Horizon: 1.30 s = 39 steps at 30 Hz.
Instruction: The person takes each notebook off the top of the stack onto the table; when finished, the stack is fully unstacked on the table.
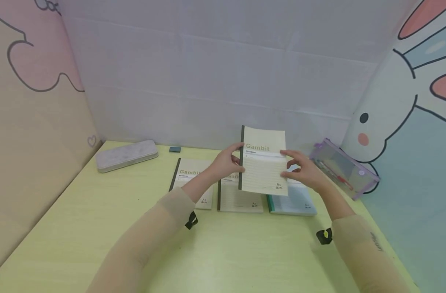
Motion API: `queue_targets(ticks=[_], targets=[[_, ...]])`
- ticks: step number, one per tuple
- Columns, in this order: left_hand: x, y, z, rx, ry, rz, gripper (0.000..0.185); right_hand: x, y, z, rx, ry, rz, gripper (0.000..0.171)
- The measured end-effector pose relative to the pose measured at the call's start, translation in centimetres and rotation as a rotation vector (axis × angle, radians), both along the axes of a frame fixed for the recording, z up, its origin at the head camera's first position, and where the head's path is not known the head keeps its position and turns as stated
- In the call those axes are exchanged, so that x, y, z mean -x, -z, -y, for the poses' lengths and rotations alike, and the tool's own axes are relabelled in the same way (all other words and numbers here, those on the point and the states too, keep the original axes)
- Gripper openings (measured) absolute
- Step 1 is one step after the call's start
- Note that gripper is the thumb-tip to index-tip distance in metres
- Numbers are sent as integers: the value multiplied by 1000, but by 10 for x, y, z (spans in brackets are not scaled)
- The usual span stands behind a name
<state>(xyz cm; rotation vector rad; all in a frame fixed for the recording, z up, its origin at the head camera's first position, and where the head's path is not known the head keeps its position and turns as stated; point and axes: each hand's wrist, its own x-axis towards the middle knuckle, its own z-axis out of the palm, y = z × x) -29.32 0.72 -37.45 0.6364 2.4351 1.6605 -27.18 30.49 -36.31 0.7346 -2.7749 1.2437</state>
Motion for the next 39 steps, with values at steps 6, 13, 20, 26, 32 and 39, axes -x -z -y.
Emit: queue_targets(ticks=[6, 13, 20, 26, 32, 39], targets=[[2, -9, 35, 0, -12, 38, 87, -10, -22, 44, -30, -11, -30, 71], [-1, -19, 82, 20, -22, 89, 85, 5, -11, 73, -91, -54, -76, 75], [-6, -21, 129, 11, -40, 42, 82, 5, -12, 115, -136, -72, -97, 77], [-10, -17, 171, 7, -51, 40, 81, 4, -5, 151, -123, -111, -119, 79], [-20, -12, 210, 17, -30, 55, 81, 2, 6, 187, -121, -141, -136, 85], [-30, -2, 252, 51, -12, 44, 82, -1, 26, 228, -148, -151, -82, 88]])
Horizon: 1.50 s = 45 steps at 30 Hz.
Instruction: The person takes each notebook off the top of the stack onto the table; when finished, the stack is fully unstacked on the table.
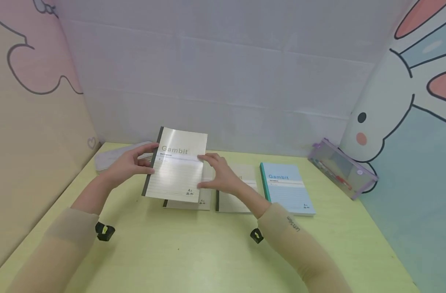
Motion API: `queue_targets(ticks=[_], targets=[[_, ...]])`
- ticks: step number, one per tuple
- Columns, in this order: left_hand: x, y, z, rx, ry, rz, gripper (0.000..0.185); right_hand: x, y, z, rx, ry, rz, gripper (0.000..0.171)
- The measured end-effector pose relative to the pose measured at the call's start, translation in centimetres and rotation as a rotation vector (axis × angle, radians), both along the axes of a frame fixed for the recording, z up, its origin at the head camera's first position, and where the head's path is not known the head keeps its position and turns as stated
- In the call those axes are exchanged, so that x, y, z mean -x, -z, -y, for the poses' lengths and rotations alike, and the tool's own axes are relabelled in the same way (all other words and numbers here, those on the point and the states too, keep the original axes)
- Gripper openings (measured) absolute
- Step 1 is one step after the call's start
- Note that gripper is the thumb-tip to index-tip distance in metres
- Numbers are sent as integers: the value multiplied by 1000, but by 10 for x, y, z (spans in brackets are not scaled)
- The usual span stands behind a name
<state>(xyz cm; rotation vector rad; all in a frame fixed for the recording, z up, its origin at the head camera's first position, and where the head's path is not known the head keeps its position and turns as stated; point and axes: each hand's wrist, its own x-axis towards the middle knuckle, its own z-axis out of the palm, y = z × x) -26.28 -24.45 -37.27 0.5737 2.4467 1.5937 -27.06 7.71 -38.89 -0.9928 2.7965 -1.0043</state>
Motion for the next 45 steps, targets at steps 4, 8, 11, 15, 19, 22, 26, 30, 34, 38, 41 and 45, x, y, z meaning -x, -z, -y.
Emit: queue_targets(ticks=[4, 8, 11, 15, 19, 22, 26, 30, 34, 38, 41, 45], targets=[[-4, 11, 22, 15, -5, 25, 83, -2, 15, 23, -71, -6, -20, 87], [-8, 24, 43, 27, -10, 37, 84, -4, 27, 44, -124, 2, -24, 85], [-11, 35, 57, 42, -16, 36, 84, -5, 35, 58, -146, 2, -19, 84], [-15, 47, 73, 66, -25, 35, 84, -3, 47, 76, -201, 5, -36, 83], [-17, 58, 87, 101, -39, 44, 84, -2, 56, 92, -280, 9, -52, 83], [-19, 64, 94, 125, -44, 55, 83, -3, 61, 101, -331, 14, -40, 83], [-18, 69, 100, 139, -38, 87, 83, -4, 65, 110, -392, 27, -29, 84], [-14, 77, 106, 195, -29, 114, 82, -5, 68, 118, -432, 27, -23, 87], [-10, 87, 112, 268, -13, 137, 80, -6, 73, 121, -456, 28, 1, 91], [-6, 92, 113, 317, -6, 164, 78, -6, 75, 123, -501, 28, 3, 92], [-4, 94, 112, 342, -3, 168, 78, -6, 77, 125, -534, 29, -15, 93], [0, 94, 108, 372, -6, 171, 80, -6, 80, 128, -563, 36, -40, 94]])
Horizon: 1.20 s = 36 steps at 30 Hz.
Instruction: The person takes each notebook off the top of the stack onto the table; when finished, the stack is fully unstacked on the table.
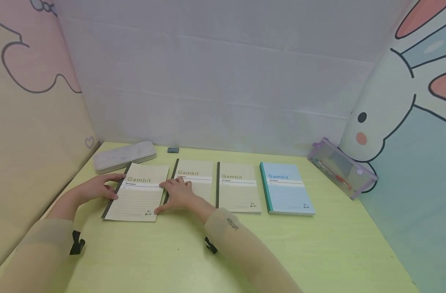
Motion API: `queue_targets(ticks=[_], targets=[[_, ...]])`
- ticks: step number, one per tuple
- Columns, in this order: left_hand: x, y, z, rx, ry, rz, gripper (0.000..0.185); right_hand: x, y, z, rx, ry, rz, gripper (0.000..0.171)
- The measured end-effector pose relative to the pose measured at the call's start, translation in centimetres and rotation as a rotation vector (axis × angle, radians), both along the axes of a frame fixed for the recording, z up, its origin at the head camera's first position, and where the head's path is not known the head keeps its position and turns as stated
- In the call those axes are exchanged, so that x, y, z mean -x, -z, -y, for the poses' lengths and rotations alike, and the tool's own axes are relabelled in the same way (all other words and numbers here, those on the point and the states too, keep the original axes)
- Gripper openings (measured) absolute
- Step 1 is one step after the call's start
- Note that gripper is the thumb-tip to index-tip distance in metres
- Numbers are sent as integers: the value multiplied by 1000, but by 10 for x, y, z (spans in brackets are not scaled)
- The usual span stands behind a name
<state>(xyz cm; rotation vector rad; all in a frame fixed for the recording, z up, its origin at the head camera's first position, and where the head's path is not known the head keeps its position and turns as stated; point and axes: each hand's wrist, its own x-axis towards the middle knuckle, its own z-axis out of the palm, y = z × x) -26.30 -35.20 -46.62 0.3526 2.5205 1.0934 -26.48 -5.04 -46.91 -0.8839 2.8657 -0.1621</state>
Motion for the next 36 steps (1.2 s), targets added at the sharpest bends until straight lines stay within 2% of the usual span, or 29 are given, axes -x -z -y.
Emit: queue_targets(ticks=[8, 17, 22, 28, 32, 36], targets=[[5, -6, -14, 107, 39, -44, 76, 0, 2, -1, -30, 9, -16, 93], [9, -5, -20, 131, 54, -71, 76, -1, -1, -6, -44, -10, -14, 90], [11, -11, -20, 165, 61, -111, 78, -1, -11, -12, -20, -31, -2, 89], [12, -33, -34, 182, 68, -210, 74, -1, -37, -32, 42, -80, 8, 87], [14, -53, -54, 199, 80, -297, 73, 0, -58, -53, 82, -126, -14, 86], [15, -74, -78, 217, 71, -338, 74, 3, -74, -78, 108, -142, -37, 85]])
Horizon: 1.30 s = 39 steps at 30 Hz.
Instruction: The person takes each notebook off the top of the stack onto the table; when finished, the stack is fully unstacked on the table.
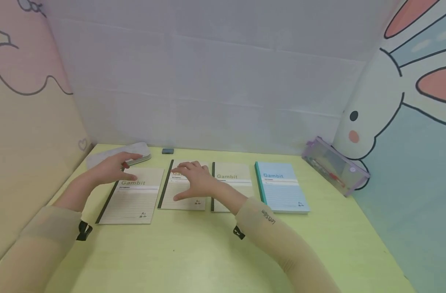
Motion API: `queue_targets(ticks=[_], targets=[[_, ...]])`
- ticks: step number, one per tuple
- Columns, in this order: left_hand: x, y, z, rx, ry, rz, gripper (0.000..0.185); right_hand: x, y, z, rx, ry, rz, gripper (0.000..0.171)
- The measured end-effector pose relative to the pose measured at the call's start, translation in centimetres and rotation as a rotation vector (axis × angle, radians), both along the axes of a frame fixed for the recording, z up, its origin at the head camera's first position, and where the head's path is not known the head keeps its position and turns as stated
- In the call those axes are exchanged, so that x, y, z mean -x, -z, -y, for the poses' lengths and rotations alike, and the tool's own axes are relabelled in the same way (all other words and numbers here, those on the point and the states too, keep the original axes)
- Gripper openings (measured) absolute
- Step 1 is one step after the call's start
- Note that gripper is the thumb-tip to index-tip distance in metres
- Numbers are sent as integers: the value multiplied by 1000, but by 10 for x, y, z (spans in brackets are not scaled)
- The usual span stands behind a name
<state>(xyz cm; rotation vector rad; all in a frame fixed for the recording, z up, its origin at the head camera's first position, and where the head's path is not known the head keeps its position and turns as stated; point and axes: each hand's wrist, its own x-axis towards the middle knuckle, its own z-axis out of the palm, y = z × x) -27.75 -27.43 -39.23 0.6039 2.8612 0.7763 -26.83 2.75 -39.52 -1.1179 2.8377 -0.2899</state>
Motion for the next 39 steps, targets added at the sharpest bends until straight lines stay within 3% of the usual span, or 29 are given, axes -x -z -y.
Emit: queue_targets(ticks=[11, 18, 27, 39], targets=[[-5, -47, -75, -93, 39, -96, 78, 3, -44, -92, 83, 36, -52, 83], [-3, -55, -129, -183, 29, -102, 84, 2, -55, -155, 139, 77, -70, 81], [-3, -38, -210, -324, 46, -82, 87, 4, -49, -234, 170, 141, -83, 81], [0, 13, -302, -393, 125, 71, 99, 5, -15, -317, 245, 281, 14, 79]])
